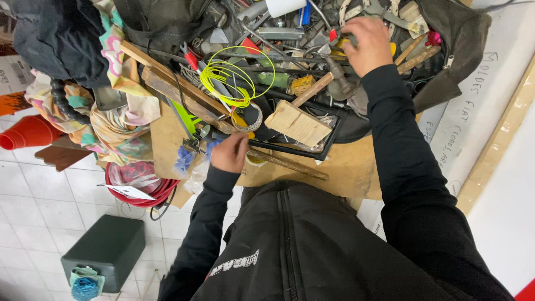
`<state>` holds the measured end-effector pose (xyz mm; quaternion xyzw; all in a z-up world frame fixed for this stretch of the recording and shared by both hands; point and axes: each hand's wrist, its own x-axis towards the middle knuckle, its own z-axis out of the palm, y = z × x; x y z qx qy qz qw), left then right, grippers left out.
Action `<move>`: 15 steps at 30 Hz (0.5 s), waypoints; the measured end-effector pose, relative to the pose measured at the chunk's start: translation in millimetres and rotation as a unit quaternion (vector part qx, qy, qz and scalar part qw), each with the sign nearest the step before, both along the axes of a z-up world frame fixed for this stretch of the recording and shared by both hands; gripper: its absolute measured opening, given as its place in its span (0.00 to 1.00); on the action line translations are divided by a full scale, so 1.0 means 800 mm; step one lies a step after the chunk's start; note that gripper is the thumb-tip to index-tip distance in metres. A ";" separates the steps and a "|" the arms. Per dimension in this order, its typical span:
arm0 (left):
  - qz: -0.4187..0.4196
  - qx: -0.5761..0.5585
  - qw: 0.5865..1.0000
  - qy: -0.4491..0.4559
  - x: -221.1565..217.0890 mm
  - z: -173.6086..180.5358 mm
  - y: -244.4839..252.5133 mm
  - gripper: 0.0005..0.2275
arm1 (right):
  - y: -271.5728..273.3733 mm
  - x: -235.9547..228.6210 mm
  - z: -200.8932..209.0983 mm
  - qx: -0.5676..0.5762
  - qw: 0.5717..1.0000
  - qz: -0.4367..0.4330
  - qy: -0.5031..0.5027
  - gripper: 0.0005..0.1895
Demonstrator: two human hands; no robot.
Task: The person organizes various tools and hardware items from a cluttered workbench into a cardboard box. They place a hammer, screwdrivers, and a red plastic object into the box, then apply white tape to the inside of the box to create dividers.
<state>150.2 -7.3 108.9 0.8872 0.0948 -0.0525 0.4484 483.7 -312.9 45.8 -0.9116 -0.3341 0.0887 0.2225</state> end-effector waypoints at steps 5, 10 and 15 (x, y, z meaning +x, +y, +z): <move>-0.138 0.023 0.968 -0.206 0.119 0.019 -0.064 0.10 | -0.001 -0.022 0.032 0.031 0.999 -0.006 -0.016 0.13; -0.191 0.254 0.946 -0.069 0.242 -0.044 -0.086 0.26 | -0.050 -0.068 0.058 0.179 0.964 -0.196 -0.018 0.06; -0.206 0.362 0.900 -0.125 0.269 -0.120 -0.064 0.14 | -0.132 -0.171 0.031 0.394 0.745 -0.482 0.242 0.12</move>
